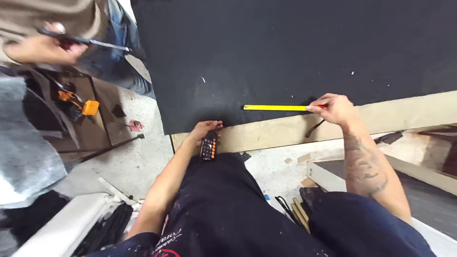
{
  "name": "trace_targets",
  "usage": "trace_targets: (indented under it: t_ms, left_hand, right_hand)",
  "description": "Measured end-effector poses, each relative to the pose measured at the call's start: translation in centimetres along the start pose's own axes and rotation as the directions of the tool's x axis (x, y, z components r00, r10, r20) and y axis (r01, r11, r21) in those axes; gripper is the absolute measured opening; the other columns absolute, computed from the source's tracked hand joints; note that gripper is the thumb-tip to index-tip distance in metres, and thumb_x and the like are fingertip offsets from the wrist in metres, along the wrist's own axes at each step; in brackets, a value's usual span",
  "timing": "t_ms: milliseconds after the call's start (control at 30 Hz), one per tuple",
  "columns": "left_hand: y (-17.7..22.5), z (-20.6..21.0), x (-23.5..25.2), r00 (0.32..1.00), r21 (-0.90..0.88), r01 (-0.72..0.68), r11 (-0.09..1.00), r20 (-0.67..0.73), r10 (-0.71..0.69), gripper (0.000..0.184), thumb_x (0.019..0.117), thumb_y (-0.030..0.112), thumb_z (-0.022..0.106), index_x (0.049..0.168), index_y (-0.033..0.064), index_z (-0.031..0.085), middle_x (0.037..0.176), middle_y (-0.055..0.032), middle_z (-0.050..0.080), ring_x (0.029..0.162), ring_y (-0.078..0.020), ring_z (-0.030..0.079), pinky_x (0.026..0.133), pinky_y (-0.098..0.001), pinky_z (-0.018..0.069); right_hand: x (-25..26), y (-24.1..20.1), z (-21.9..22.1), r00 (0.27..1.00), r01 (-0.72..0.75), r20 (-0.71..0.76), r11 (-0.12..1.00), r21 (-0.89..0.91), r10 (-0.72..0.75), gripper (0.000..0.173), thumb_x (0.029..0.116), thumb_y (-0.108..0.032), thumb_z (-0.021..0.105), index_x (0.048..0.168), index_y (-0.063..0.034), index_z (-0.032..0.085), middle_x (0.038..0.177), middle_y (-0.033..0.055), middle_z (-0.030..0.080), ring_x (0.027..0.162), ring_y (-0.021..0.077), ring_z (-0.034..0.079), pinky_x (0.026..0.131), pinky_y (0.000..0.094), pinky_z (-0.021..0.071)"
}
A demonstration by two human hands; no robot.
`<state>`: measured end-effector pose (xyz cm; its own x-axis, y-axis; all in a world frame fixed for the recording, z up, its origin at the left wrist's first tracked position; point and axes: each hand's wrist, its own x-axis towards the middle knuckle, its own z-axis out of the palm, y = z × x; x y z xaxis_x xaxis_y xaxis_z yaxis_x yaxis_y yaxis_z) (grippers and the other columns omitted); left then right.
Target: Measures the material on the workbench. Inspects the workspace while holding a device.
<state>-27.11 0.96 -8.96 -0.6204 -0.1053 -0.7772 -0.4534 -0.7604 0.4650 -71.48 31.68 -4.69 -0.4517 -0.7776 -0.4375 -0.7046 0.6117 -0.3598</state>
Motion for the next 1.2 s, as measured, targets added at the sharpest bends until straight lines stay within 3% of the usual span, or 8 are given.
trace_targets:
  t_ms: [67,233,433,600,767,933,1100,1200]
  left_hand:
    - [-0.5,-0.4,0.1,1.000,-0.011,0.011,1.000,0.015,-0.010,0.034,0.1098,0.020,0.049,0.134,-0.0011,0.059,0.134,-0.0140,0.067,0.113,-0.0271,0.071,0.092,-0.0446,0.0611]
    - [-0.4,-0.7,0.3,0.999,-0.045,0.030,0.999,0.013,-0.030,0.036,0.1095,0.023,0.050,0.136,-0.0006,0.058,0.134,-0.0148,0.067,0.114,-0.0292,0.070,0.092,-0.0471,0.0612]
    - [0.7,0.5,-0.7,0.999,0.014,0.023,1.000,-0.035,-0.022,0.033,0.1106,0.019,0.046,0.131,-0.0017,0.060,0.132,-0.0150,0.068,0.112,-0.0285,0.071,0.091,-0.0449,0.0613]
    - [1.8,1.8,-0.5,0.991,0.004,-0.048,0.999,0.122,0.047,0.034,0.1120,0.017,0.039,0.128,-0.0036,0.061,0.136,-0.0190,0.065,0.118,-0.0314,0.069,0.096,-0.0460,0.0598]
    - [2.2,3.4,1.3,1.000,0.003,-0.007,1.000,-0.008,0.007,0.033,0.1117,0.021,0.043,0.128,-0.0016,0.062,0.133,-0.0162,0.068,0.117,-0.0296,0.069,0.096,-0.0464,0.0599]
    - [2.4,3.6,1.0,0.993,0.034,-0.001,0.999,0.116,-0.002,0.036,0.1128,0.019,0.037,0.131,-0.0023,0.059,0.138,-0.0161,0.065,0.123,-0.0302,0.066,0.101,-0.0469,0.0575]
    - [0.5,1.4,0.5,0.998,0.011,0.046,0.999,0.050,-0.046,0.036,0.1128,0.019,0.038,0.131,-0.0039,0.059,0.135,-0.0168,0.067,0.120,-0.0303,0.068,0.099,-0.0467,0.0586]
    - [0.5,0.6,0.1,0.998,0.016,-0.023,1.000,0.062,0.021,0.037,0.1128,0.018,0.036,0.132,-0.0047,0.058,0.133,-0.0163,0.068,0.118,-0.0295,0.069,0.098,-0.0467,0.0590]
  right_hand:
    - [0.7,1.0,0.8,0.999,0.006,0.034,1.000,-0.026,-0.005,0.031,0.0956,-0.046,0.068,0.104,-0.0185,0.080,0.121,0.0138,0.070,0.109,0.0404,0.067,0.086,0.0722,0.0511]
    - [2.7,-3.7,4.9,0.995,0.046,0.089,0.996,-0.071,-0.040,0.036,0.0946,-0.056,0.063,0.106,-0.0264,0.080,0.124,0.0078,0.070,0.110,0.0386,0.067,0.079,0.0726,0.0513]
    - [3.2,-7.0,7.1,0.993,-0.001,0.113,0.980,-0.198,0.024,0.038,0.0960,-0.055,0.060,0.105,-0.0241,0.079,0.123,0.0144,0.068,0.104,0.0430,0.067,0.072,0.0728,0.0506]
    - [3.3,-6.9,7.3,0.994,0.004,0.107,0.973,-0.231,0.021,0.039,0.0954,-0.055,0.057,0.102,-0.0238,0.079,0.118,0.0140,0.069,0.102,0.0416,0.067,0.070,0.0699,0.0517]
    - [3.5,-7.1,7.3,0.993,0.005,0.119,0.971,-0.241,0.024,0.037,0.0945,-0.054,0.058,0.101,-0.0239,0.079,0.119,0.0123,0.069,0.105,0.0390,0.067,0.071,0.0678,0.0527]
    - [3.2,-3.4,4.9,0.995,-0.010,0.096,0.984,-0.179,0.028,0.038,0.0934,-0.061,0.058,0.103,-0.0318,0.079,0.120,0.0065,0.070,0.107,0.0344,0.068,0.075,0.0668,0.0541]
    - [1.3,4.9,1.0,0.992,-0.104,0.053,0.986,-0.129,0.112,0.036,0.0912,-0.056,0.066,0.104,-0.0252,0.080,0.122,0.0150,0.069,0.111,0.0454,0.065,0.083,0.0770,0.0492]
    - [-0.6,7.2,-0.2,0.995,-0.090,-0.044,0.994,0.062,0.093,0.037,0.0910,-0.047,0.073,0.110,-0.0161,0.079,0.111,0.0192,0.072,0.104,0.0428,0.068,0.090,0.0728,0.0506]
